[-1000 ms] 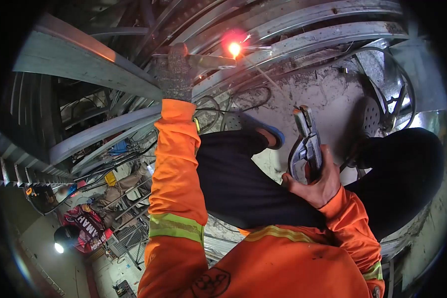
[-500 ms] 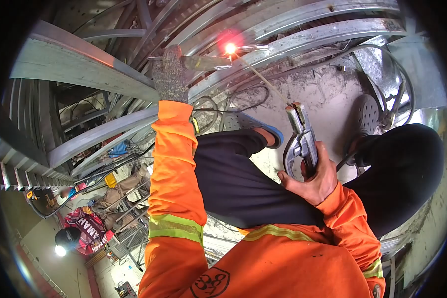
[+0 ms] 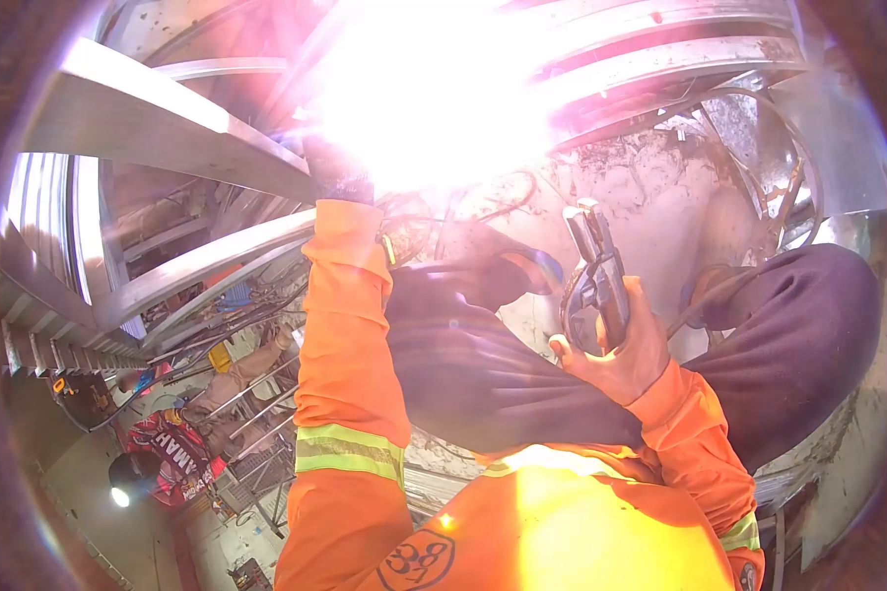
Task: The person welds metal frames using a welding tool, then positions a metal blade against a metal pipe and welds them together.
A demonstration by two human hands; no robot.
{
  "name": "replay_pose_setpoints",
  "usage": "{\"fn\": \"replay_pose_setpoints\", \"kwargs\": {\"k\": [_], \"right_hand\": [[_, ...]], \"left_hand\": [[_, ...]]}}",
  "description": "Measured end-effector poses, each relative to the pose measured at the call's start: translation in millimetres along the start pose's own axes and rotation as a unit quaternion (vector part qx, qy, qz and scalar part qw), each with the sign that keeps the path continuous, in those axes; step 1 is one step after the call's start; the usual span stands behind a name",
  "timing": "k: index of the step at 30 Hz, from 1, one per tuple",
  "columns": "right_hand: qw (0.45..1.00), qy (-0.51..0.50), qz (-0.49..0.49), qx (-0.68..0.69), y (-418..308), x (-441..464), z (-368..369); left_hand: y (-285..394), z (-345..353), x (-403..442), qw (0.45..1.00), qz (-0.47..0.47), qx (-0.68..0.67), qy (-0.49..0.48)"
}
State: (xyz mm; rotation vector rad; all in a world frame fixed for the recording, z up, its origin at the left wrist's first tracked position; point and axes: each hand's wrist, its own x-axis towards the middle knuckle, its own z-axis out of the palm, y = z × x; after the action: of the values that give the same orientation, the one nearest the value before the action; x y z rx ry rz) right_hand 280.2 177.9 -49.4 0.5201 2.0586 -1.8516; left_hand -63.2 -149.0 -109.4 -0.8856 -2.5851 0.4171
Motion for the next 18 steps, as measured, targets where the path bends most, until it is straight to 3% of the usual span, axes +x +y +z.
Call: {"fn": "replay_pose_setpoints", "kwargs": {"k": [1,2,3,6,7,8,9,13,14,15,16,18], "right_hand": [[1.000,-0.007,0.010,-0.002,-1.2,0.2,-0.5],[1.000,-0.007,0.010,-0.002,-1.1,-0.7,-0.6],[1.000,0.008,-0.008,0.016,-0.6,-2.3,-0.7],[0.999,0.011,-0.020,0.038,-6.4,-2.0,-5.0],[0.999,0.002,0.005,0.039,-7.4,-0.4,-5.3],[0.999,-0.007,0.029,0.039,-7.8,-0.2,-5.3],[0.999,-0.006,0.029,0.039,-7.4,-1.1,-4.0],[0.999,-0.006,0.031,0.025,-6.5,0.2,-2.5],[0.999,-0.010,0.038,0.021,-6.8,1.1,-2.7],[0.999,-0.010,0.038,0.021,-7.5,1.6,-2.8],[0.999,-0.011,0.038,0.028,-8.3,2.0,-3.0],[0.999,-0.011,0.039,0.035,-6.5,2.5,-0.2]], "left_hand": [[-3.2,7.9,-4.4,1.000,0.011,0.022,0.005],[13.1,-44.2,-80.6,0.999,0.023,0.045,0.009],[-21.9,47.5,4.1,0.997,0.034,0.067,0.014],[-40.8,90.0,-3.6,0.988,0.067,0.134,0.027],[-30.1,66.0,2.3,0.988,0.068,0.134,0.027],[-5.4,12.6,14.6,0.998,-0.038,-0.017,0.054],[15.5,-28.6,23.0,0.972,-0.143,-0.167,0.078],[39.8,-59.4,30.8,0.958,-0.118,-0.247,0.087],[37.1,-52.9,34.6,0.801,-0.293,-0.511,0.109],[35.0,-47.4,35.8,0.543,-0.432,-0.710,0.117],[41.2,-52.9,36.2,0.543,-0.432,-0.711,0.116],[62.8,-75.1,39.9,0.654,-0.411,-0.630,0.083]]}}
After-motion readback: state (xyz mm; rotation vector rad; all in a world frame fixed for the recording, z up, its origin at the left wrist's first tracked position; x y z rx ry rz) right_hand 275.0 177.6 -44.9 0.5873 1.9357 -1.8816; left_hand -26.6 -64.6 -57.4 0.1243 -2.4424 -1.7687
